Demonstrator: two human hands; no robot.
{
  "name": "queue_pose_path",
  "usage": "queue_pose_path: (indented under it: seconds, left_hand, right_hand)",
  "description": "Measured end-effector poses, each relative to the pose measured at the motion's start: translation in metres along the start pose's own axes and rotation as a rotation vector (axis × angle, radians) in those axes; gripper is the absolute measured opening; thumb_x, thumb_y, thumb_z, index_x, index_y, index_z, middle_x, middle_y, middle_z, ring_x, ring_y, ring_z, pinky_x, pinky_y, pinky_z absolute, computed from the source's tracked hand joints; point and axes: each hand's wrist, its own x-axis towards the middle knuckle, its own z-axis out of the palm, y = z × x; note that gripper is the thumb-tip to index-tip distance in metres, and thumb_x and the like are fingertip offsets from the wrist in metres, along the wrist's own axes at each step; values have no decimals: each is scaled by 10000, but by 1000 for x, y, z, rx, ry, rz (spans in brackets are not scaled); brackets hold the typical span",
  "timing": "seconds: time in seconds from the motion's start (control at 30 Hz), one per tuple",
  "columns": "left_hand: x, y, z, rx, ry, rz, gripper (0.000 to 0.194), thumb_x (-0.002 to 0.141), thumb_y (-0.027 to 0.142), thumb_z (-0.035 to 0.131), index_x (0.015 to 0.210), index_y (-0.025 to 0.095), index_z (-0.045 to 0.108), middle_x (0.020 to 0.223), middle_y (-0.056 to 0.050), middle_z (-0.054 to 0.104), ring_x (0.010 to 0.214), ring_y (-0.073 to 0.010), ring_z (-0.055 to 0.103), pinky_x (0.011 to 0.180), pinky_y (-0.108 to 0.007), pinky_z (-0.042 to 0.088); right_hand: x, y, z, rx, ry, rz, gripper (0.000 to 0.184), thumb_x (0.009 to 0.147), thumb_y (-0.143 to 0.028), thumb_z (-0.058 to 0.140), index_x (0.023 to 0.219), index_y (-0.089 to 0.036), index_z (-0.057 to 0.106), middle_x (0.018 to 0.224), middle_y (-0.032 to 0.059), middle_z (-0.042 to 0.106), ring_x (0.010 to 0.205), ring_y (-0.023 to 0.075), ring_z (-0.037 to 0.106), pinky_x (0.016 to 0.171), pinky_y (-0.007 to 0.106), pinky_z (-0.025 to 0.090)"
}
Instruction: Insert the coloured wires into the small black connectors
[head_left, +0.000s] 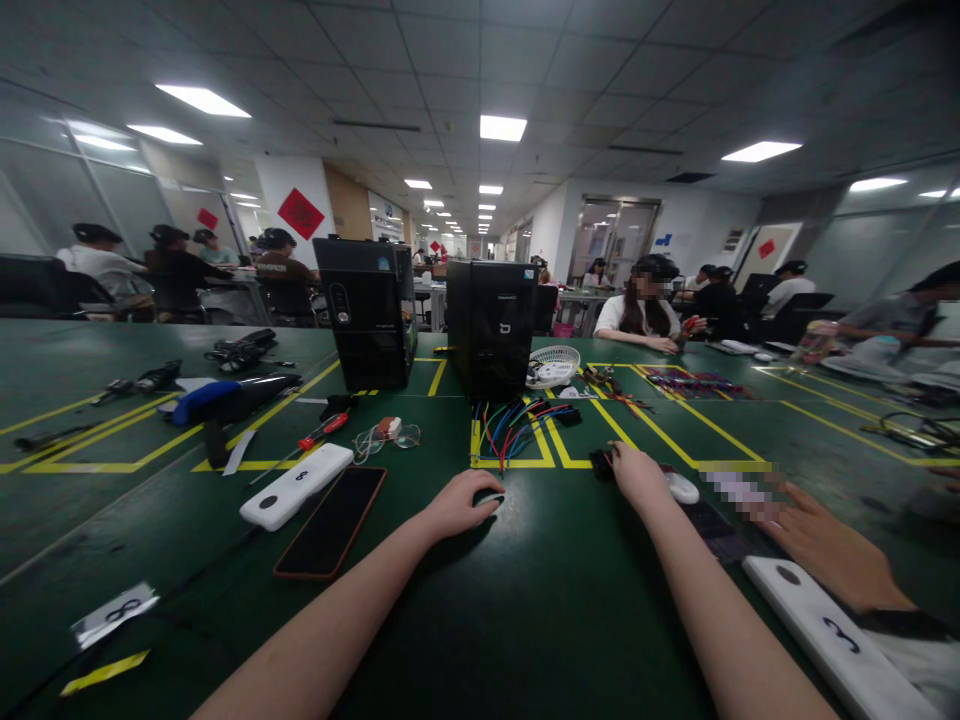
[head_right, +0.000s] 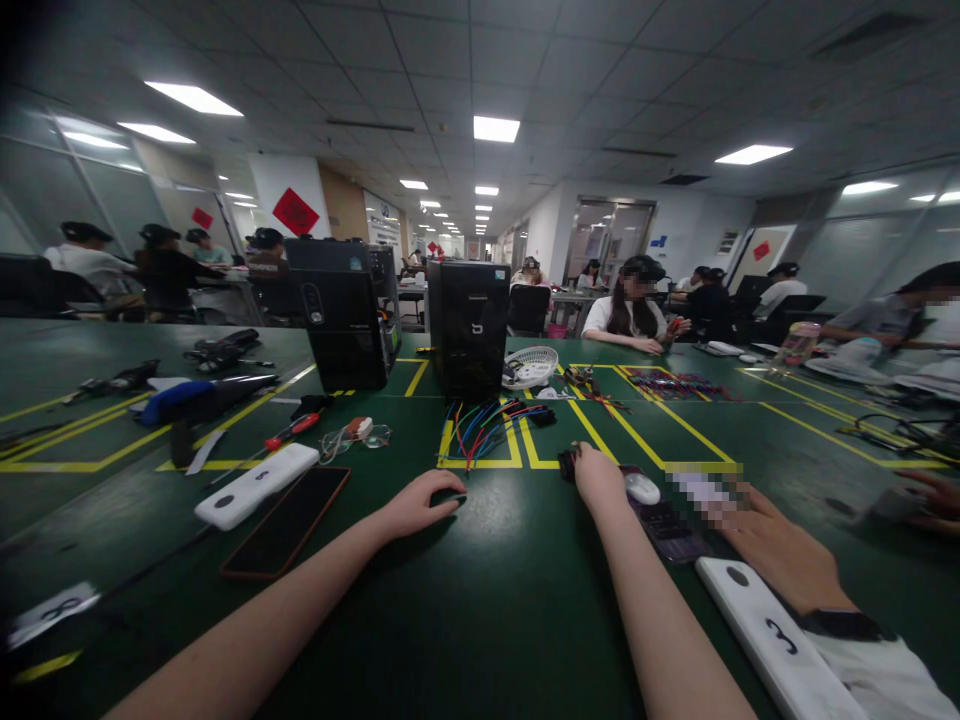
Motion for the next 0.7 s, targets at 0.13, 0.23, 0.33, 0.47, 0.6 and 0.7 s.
queue_pose_path:
  seconds: [0.13, 0.23, 0.33, 0.47, 0.6, 0.7]
  left_hand:
    - [0, 1, 0, 2, 5, 7, 215, 817, 256, 562, 1013, 202, 632, 1053, -55, 631, 1017, -209, 545, 937, -339, 402]
    - [0, 0, 1, 6, 14, 16, 211, 817, 251, 564, 1010, 200, 632, 1054, -55, 632, 1015, -204, 548, 933, -333, 404]
    - [1, -1, 2, 7, 14, 11, 212, 814, 249, 569, 1011, 202, 632, 1063, -54, 633, 1023, -204, 550, 941, -339, 400]
    - [1, -2, 2, 3, 14, 11, 217, 814, 249, 567, 1014, 199, 635, 1064, -57, 634, 1028, -208, 550, 945, -344, 396]
    - [0, -2, 0, 5, 9, 15, 213, 817, 249, 562, 1012, 204, 635, 1057, -53, 635, 1018, -205, 552, 938, -340, 400]
    - [0, -2, 0, 8, 10, 16, 209, 815, 248, 564, 1006, 202, 636, 1053, -52, 636, 1016, -202, 554, 935, -331, 401]
  right_hand:
    - [-2, -5, -5, -10, 117, 19, 442, 924, -254, 265, 1318, -119, 414, 1037, 170, 642, 906, 230, 623, 724, 292, 427]
    - [-3, -8, -7, 49, 168, -40, 504, 922, -331, 306, 1367, -97, 348, 1084, 166, 631, 952, 233, 608, 742, 283, 422]
    - [-2, -5, -9, 76, 151, -102, 426, 917, -306, 318, 1239, -115, 523, 1128, 143, 624, 1011, 220, 584, 778, 260, 409]
    - [0, 5, -13, 19, 116, -109, 354, 884, -215, 349, 1035, -153, 663, 1075, 113, 657, 984, 213, 596, 774, 251, 403]
    - [1, 11, -15, 0, 88, -113, 323, 852, -201, 401, 1030, -160, 668, 1062, 110, 664, 973, 221, 601, 766, 259, 408]
    - [0, 11, -15, 2, 53, -133, 327, 835, -185, 407, 1025, -153, 671, 1048, 107, 670, 968, 223, 604, 768, 263, 410]
